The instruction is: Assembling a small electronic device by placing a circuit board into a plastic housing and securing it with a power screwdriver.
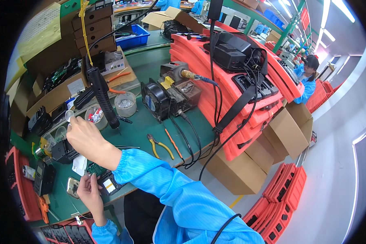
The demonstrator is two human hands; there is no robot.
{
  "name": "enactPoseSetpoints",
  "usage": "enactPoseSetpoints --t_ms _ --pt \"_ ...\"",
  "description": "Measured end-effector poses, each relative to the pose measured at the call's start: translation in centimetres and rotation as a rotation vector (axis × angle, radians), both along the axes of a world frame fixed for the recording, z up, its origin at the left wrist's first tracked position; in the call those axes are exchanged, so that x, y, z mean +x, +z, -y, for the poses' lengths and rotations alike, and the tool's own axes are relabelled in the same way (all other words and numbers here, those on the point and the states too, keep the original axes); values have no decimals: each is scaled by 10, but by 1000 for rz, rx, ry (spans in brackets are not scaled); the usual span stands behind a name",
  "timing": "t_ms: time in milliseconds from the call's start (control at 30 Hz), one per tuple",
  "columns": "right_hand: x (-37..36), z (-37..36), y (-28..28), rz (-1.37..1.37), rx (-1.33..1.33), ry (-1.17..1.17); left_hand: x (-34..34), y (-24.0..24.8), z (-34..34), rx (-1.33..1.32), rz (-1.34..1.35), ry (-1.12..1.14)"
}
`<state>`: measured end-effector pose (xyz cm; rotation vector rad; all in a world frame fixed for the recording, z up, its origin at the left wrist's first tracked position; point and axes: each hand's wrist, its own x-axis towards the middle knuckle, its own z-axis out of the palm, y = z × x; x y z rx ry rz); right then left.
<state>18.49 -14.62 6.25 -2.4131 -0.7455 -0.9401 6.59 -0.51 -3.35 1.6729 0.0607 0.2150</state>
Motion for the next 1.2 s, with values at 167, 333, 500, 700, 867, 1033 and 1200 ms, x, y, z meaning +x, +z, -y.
enactPoseSetpoints --t_ms 167,333,500,700,867,1033,1200 --pt "1 0 3 12 -40 -12 1 6 1 18 1 1" --pt "-3 3 -1 46 -42 -25 -4 -4 6 16 23 39" --pt "2 9 0 63 -34 -43 1 -7 -1 48 9 14" --pt "1 4 1 13 -12 -3 0 -1 -2 -3 20 36" --pt "1 8 -2 -62 40 64 -2 6 1 -46 -57 57" --pt "-29 39 -4 -47 265 159 -1 12 8 -43 -57 -15" --pt "-87 42 -42 -375 445 195 -3 12 1 -92 -58 59"
